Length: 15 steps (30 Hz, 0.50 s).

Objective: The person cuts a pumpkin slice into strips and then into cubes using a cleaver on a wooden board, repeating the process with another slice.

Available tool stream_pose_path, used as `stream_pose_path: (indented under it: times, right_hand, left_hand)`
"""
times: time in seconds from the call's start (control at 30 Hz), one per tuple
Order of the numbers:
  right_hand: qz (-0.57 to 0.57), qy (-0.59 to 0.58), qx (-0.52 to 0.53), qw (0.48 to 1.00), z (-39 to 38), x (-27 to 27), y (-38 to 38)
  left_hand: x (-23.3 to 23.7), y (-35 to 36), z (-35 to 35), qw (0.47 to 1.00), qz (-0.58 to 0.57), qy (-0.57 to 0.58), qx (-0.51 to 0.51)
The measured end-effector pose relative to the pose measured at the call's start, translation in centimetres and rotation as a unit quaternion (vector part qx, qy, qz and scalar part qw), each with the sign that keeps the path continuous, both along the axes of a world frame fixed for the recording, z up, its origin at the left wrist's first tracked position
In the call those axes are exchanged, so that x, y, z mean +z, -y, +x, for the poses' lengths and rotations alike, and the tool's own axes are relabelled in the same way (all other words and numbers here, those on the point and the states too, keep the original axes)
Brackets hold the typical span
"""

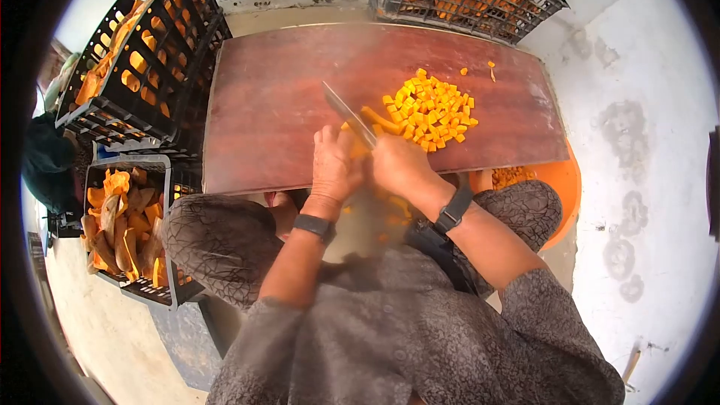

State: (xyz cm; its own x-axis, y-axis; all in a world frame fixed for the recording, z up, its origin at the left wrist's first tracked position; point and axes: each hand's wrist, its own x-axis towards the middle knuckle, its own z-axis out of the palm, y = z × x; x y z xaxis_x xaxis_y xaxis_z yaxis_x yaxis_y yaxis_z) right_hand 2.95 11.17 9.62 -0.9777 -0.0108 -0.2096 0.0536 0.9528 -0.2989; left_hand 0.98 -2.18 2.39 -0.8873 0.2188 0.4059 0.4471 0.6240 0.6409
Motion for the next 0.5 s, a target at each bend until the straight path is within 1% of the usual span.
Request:
stream_pose_path:
  times: [0.07, 0.13, 0.17, 0.23, 0.27, 0.33, 0.37, 0.43, 0.5]
  right_hand:
    - [0.003, -0.008, 0.014, 1.000, 0.6, 0.6, -0.1]
    - [-0.008, 0.027, 0.034, 0.999, 1.7, 1.9, -0.6]
    - [-0.006, 0.027, 0.032, 0.999, 2.1, 1.7, -1.0]
    - [0.001, -0.008, 0.043, 0.999, 2.9, 1.0, -1.5]
    - [0.000, -0.006, 0.041, 0.999, 2.9, 0.6, -1.5]
    - [-0.001, -0.018, 0.015, 1.000, 2.9, 0.1, -1.0]
    - [-0.002, -0.016, 0.012, 1.000, 2.5, -0.2, -0.7]
    - [-0.010, -0.049, 0.023, 0.998, 1.0, -0.6, -0.4]
    - [-0.014, -0.071, 0.025, 0.997, 0.4, -1.0, 0.0]
  left_hand:
    - [-0.1, 0.0, 0.0, 1.000, 0.003, 0.007, 0.002]
    - [0.1, 0.0, 0.1, 1.000, 0.008, 0.019, 0.000]
    - [0.1, -0.1, 0.1, 1.000, 0.010, 0.011, 0.001]
    - [0.4, -0.2, 0.0, 1.000, 0.011, 0.006, 0.001]
    - [0.5, -0.2, 0.0, 1.000, 0.002, 0.012, 0.002]
    - [0.5, -0.3, -0.1, 1.000, -0.010, 0.021, 0.002]
    - [0.5, -0.3, 0.0, 1.000, -0.013, 0.014, 0.004]
    - [0.7, -0.3, -0.2, 1.000, -0.019, -0.001, 0.002]
    - [0.6, 0.1, -0.2, 0.999, -0.027, 0.022, -0.014]
